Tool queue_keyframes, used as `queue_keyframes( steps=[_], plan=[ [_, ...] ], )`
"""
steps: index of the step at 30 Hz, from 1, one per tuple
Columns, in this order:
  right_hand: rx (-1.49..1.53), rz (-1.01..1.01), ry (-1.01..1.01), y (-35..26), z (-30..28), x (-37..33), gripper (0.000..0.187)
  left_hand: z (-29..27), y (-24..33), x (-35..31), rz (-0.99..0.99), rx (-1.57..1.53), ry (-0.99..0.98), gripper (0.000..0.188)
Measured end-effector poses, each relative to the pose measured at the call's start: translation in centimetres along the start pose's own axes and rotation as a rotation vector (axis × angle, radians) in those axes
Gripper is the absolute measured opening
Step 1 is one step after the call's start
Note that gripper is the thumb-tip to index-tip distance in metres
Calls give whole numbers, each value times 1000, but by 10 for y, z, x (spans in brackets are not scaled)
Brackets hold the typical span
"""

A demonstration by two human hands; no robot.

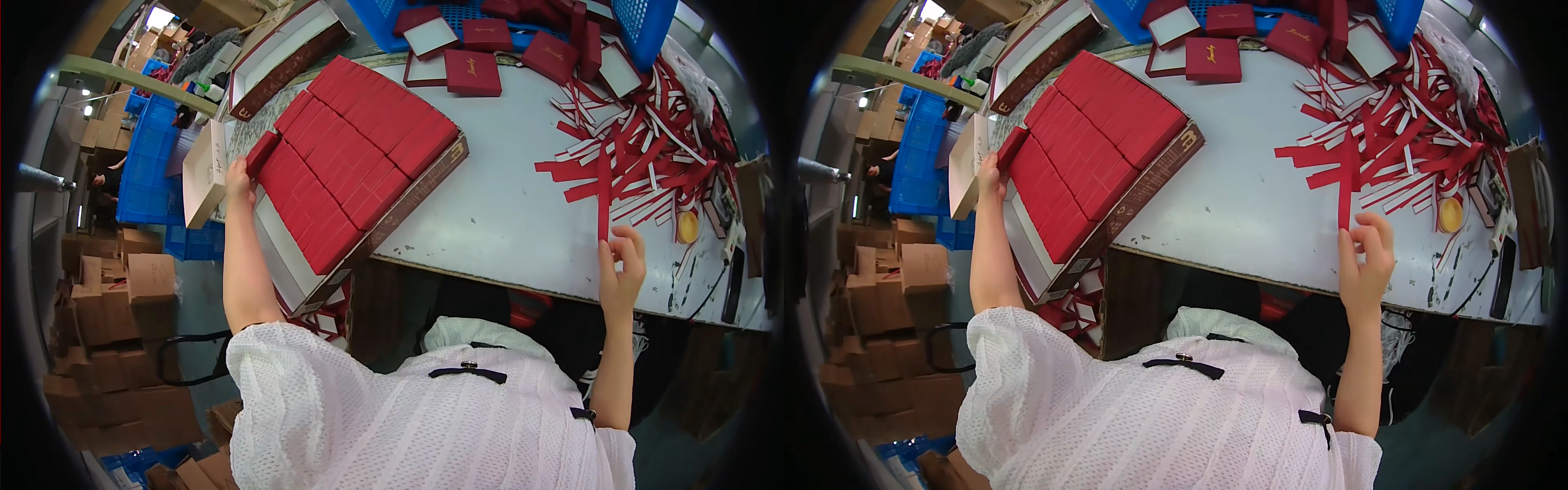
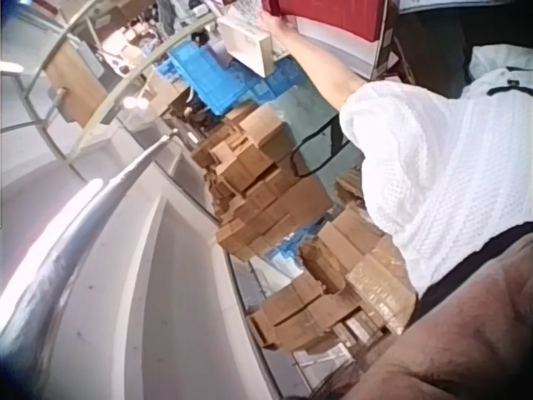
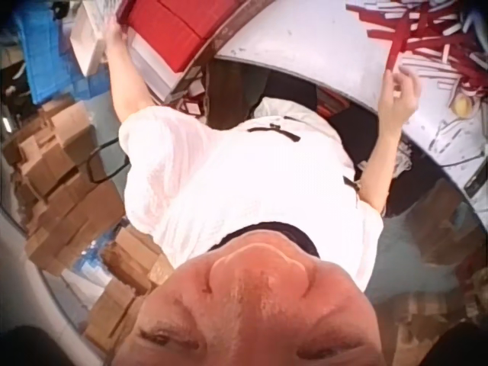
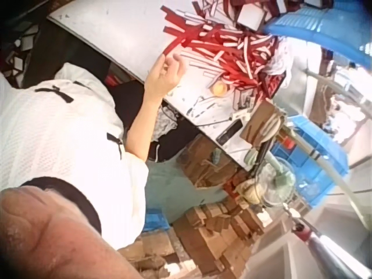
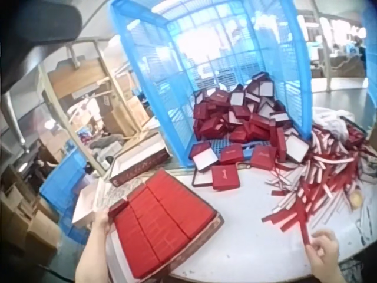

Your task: The person wraps small red boxes with red ribbons by hand. They pick up a box, thread a ribbon through a slot on the side, and pull it tight to secure it. The person repeats this process for multiple boxes, placing the finished ones into a cardboard box. Towards the end, they handle a plastic-wrapped bundle of white items.

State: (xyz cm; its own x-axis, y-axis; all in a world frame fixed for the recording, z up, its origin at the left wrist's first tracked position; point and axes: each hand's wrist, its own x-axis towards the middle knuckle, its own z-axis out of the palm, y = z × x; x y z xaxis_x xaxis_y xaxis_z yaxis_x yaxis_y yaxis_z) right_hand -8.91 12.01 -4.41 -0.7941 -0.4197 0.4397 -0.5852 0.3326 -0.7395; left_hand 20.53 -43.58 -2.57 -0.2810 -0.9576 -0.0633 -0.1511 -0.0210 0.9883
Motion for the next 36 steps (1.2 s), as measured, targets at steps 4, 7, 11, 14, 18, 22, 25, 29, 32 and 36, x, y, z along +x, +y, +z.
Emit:
queue_keyframes(
  steps=[4, 7, 11, 14, 18, 22, 25, 29, 32, 36],
  plan=[
    [62, -204, 11, -22, -16, 5, 13, 11, -21, 0, -116, -69, -124, 30],
    [421, -106, -129, -46, -24, 7, 13, 14, -11, -6, -83, -68, -206, 30],
    [786, -86, -450, -71, -20, 11, 7, 16, 22, -1, 399, 921, 236, 27],
    [1087, 292, -425, -88, -6, 13, 5, 149, 78, -108, 671, 298, -196, 13],
    [1137, 515, -394, -99, -1, 13, 12, 233, 98, -260, 541, 288, -889, 12],
    [903, 416, -375, -98, -8, 8, 9, 273, 86, -304, 95, 51, -1277, 11],
    [746, 315, -248, -92, -16, 6, 5, 289, 81, -315, 0, 10, -1350, 16],
    [114, -275, -22, -69, -20, 7, 10, 301, 80, -332, -20, -29, -1290, 18],
    [-189, -461, 118, -65, -23, 8, 21, 309, 80, -344, -13, -79, -1239, 17],
    [-352, -462, 43, -59, -33, 0, 23, 314, 84, -351, 227, 156, -1289, 14]
  ],
)
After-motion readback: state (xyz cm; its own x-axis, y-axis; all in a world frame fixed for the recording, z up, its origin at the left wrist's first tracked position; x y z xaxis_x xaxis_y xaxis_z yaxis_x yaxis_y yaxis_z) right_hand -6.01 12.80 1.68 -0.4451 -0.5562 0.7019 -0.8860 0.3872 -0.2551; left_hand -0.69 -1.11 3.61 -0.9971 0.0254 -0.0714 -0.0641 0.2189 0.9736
